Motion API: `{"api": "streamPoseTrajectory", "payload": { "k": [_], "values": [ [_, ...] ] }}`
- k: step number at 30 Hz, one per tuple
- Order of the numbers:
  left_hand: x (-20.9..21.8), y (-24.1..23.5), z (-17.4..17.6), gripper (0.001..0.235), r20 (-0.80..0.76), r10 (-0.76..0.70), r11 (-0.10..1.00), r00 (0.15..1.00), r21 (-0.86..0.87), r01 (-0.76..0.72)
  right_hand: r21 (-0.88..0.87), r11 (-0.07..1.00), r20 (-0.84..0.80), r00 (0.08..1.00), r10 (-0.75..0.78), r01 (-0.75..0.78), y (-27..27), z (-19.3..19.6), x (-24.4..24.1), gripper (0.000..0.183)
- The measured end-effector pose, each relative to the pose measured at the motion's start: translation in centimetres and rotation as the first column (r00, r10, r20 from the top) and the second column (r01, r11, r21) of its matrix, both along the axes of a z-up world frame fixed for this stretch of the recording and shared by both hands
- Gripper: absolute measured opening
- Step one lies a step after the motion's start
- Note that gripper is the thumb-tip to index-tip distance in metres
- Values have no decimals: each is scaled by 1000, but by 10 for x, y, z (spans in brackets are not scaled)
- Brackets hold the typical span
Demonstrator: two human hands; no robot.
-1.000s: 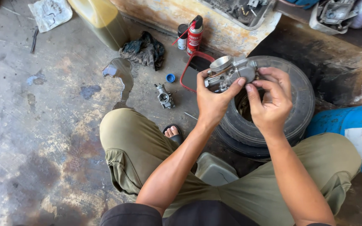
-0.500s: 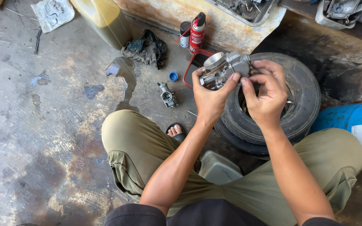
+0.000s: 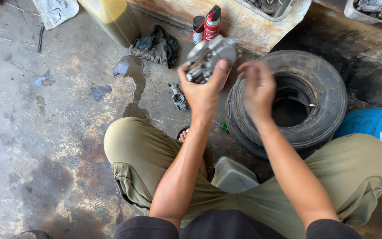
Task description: Disassembling and inspecting a motorcycle carburetor to perform repairs
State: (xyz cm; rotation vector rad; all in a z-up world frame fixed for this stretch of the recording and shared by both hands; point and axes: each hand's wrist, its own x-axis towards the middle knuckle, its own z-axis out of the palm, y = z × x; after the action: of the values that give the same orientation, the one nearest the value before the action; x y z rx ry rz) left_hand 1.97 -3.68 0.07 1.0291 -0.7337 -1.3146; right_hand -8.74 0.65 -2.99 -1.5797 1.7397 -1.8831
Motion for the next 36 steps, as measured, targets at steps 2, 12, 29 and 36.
{"api": "streamPoseTrajectory", "payload": {
  "k": [2, 12, 29, 36],
  "values": [
    [13, -10, -9, 76, -10, -14, 1000, 1000, 3, 14, 219, 976, -135, 990, 47, -16, 5, -58, 6, 28],
    [33, -5, 6, 66, 39, -142, 990, 989, -2, 142, 708, 557, -702, 525, 482, 434, 44, -406, 48, 19],
    [32, -11, -5, 77, -22, -317, 948, 948, 29, 317, 737, 552, -7, 811, 585, -391, 61, -174, 31, 20],
    [18, -12, -15, 79, -225, -295, 949, 929, 45, 312, 670, 564, 370, 876, 310, -483, 89, -81, 2, 21]
  ]
}}
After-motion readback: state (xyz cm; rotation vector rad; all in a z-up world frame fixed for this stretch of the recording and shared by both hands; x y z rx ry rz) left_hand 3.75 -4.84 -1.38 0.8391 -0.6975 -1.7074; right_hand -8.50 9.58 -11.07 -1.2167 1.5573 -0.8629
